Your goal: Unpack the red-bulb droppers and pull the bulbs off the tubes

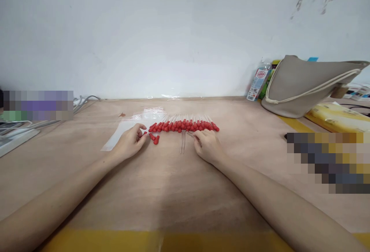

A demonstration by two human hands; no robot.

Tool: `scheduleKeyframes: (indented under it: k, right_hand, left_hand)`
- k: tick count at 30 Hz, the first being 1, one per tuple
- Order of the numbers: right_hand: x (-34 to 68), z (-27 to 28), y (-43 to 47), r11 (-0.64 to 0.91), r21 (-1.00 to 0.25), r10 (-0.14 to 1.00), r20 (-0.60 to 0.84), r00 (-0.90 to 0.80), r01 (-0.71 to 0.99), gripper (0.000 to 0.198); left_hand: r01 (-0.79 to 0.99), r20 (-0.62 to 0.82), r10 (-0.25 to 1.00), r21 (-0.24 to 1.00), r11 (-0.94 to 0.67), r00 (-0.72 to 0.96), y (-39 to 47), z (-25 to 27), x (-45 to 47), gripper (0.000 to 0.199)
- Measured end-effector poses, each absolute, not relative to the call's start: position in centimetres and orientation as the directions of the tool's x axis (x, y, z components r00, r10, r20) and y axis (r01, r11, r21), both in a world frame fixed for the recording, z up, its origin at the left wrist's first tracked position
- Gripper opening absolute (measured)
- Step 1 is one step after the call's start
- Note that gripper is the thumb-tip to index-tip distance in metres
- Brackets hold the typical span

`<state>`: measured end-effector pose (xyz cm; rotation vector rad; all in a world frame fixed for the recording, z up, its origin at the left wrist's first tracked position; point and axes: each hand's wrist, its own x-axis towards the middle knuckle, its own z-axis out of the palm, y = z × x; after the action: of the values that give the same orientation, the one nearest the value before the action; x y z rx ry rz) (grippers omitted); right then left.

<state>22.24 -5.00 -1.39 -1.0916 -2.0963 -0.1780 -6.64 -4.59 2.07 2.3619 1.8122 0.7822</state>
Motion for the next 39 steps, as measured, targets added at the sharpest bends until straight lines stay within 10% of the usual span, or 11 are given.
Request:
scheduleKeyframes:
  k: [23, 39]
  right_hand:
    - [20.0, -0.8, -6.3, 0.633, -0.154, 0.694, 0.547, -0.468, 0.759, 0.044]
    - [20.3, -0.8, -6.3, 0.652, -0.276, 0.679, 0.627, -0.382, 0.706, 0.043]
  left_hand:
    - [0.875, 0.543, 0.776, 0.143, -0.462, 0.321, -0.9, 2.1, -3.4, 0.022]
    - [0.878, 0.672, 0.737, 0.305, -0.368, 0.075, -0.8, 1.8, -2.3, 0.018]
